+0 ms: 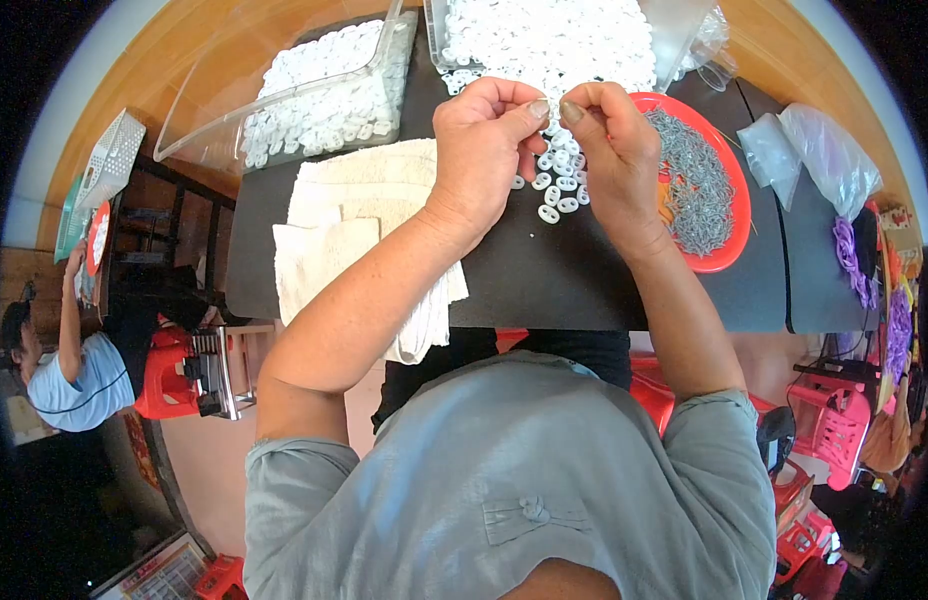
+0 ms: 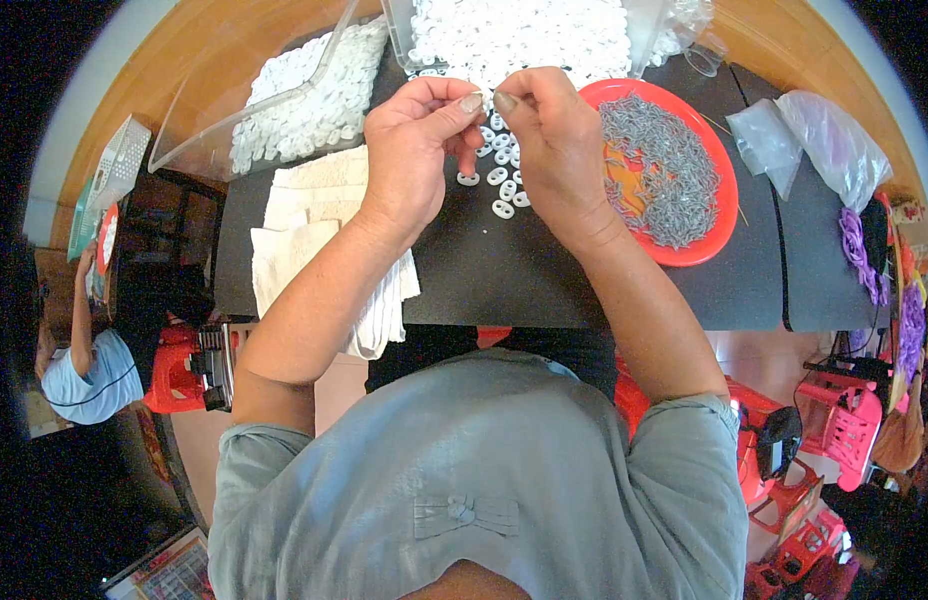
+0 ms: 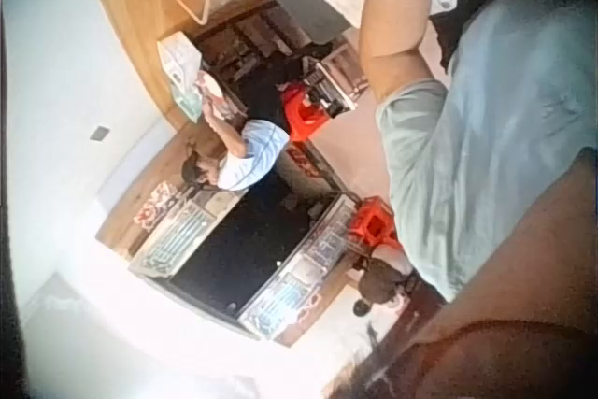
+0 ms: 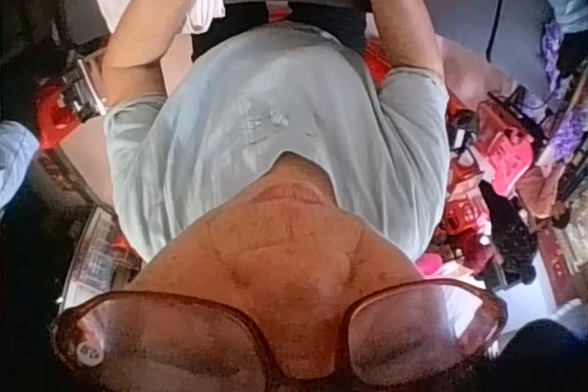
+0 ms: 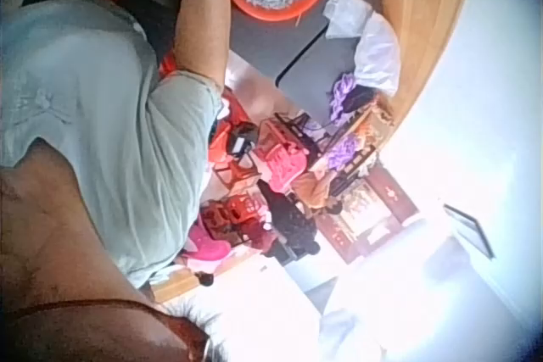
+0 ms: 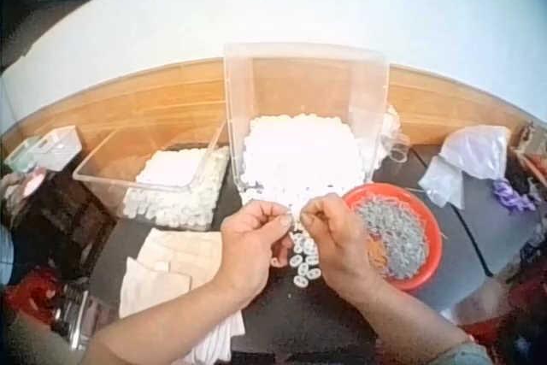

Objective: Assembling small white plastic components by inserting metal pins into them.

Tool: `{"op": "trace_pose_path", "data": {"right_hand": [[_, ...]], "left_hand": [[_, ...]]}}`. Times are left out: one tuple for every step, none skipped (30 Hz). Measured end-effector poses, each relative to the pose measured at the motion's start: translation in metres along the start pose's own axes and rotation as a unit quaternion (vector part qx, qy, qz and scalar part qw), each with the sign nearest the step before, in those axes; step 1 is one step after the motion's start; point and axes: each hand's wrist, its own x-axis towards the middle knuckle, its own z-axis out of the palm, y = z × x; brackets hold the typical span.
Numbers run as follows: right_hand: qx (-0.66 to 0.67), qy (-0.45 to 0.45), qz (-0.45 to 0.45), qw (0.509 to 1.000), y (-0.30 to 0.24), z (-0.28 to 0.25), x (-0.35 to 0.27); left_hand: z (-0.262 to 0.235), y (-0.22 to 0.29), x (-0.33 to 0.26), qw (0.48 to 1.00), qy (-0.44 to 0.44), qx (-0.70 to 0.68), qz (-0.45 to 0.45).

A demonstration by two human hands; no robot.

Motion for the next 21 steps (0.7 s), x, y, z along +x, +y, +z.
{"op": "trace_pose_path", "data": {"right_hand": [[0.000,0.000,0.000,1.000,-0.0012,0.0000,-0.0001],[0.001,-0.004,0.007,1.000,-0.0035,-0.0003,-0.0002],[0.002,-0.008,0.015,1.000,-0.0047,-0.0006,-0.0004],[0.002,-0.008,0.015,1.000,-0.0043,-0.0004,-0.0006],[0.001,-0.008,0.013,1.000,-0.0034,-0.0001,-0.0009],[0.001,-0.008,0.012,1.000,-0.0029,0.0002,-0.0011],[0.001,-0.008,0.012,1.000,-0.0032,0.0003,-0.0012],[0.002,-0.008,0.014,1.000,-0.0040,0.0003,-0.0012],[0.002,-0.008,0.015,1.000,-0.0045,0.0002,-0.0010],[0.002,-0.009,0.016,1.000,-0.0045,0.0002,-0.0010],[-0.010,-0.009,0.006,1.000,-0.0044,0.0002,-0.0010],[-0.023,-0.009,-0.002,1.000,-0.0042,0.0001,-0.0011],[-0.023,-0.009,-0.002,1.000,-0.0043,0.0002,-0.0013],[-0.031,-0.010,-0.007,0.999,-0.0047,0.0006,-0.0017],[-0.038,-0.011,-0.012,0.999,-0.0049,0.0011,-0.0023],[-0.038,-0.011,-0.011,0.999,-0.0043,0.0019,-0.0024],[-0.045,-0.010,-0.026,0.999,-0.0031,0.0030,-0.0022],[-0.053,-0.008,-0.041,0.998,-0.0021,0.0041,-0.0025],[-0.053,-0.009,-0.040,0.998,-0.0012,0.0055,-0.0024],[-0.052,-0.014,-0.032,0.998,-0.0005,0.0070,-0.0021],[-0.052,-0.018,-0.026,0.998,-0.0002,0.0075,-0.0013]], "left_hand": [[-0.0001,0.0001,-0.0001,1.000,0.002,0.002,-0.002],[-0.0003,0.0004,-0.0001,1.000,0.002,0.001,-0.002],[-0.0004,0.0006,-0.0002,1.000,0.002,0.002,-0.002],[-0.0004,0.0006,-0.0004,1.000,0.002,0.003,-0.001],[-0.0004,0.0005,-0.0005,1.000,0.002,0.003,-0.002],[-0.0005,0.0003,-0.0006,1.000,0.001,0.001,-0.001],[-0.0004,0.0000,-0.0008,1.000,0.000,0.000,0.000],[0.0001,-0.0007,-0.0006,1.000,0.001,0.000,0.000],[0.0011,-0.0014,0.0000,1.000,0.009,-0.015,0.006],[0.0018,-0.0020,0.0002,0.999,0.017,-0.031,0.012],[0.0020,-0.0021,0.0001,0.999,0.018,-0.031,0.012],[0.0024,-0.0023,0.0001,0.999,0.019,-0.021,0.014],[0.0026,-0.0024,0.0001,1.000,0.020,-0.011,0.016],[0.0025,-0.0021,-0.0005,1.000,0.021,-0.011,0.015],[0.0021,-0.0014,-0.0019,1.000,0.016,0.009,0.011],[0.0015,-0.0011,-0.0027,1.000,0.012,0.029,0.006],[0.0009,-0.0011,-0.0025,1.000,0.012,0.028,0.005],[0.0001,-0.0015,-0.0022,0.999,0.009,0.038,0.004],[-0.0006,-0.0021,-0.0019,0.999,0.006,0.047,0.003],[-0.0012,-0.0031,-0.0014,0.999,0.006,0.046,0.002],[-0.0013,-0.0037,0.0003,0.999,0.009,0.039,-0.010]]}}
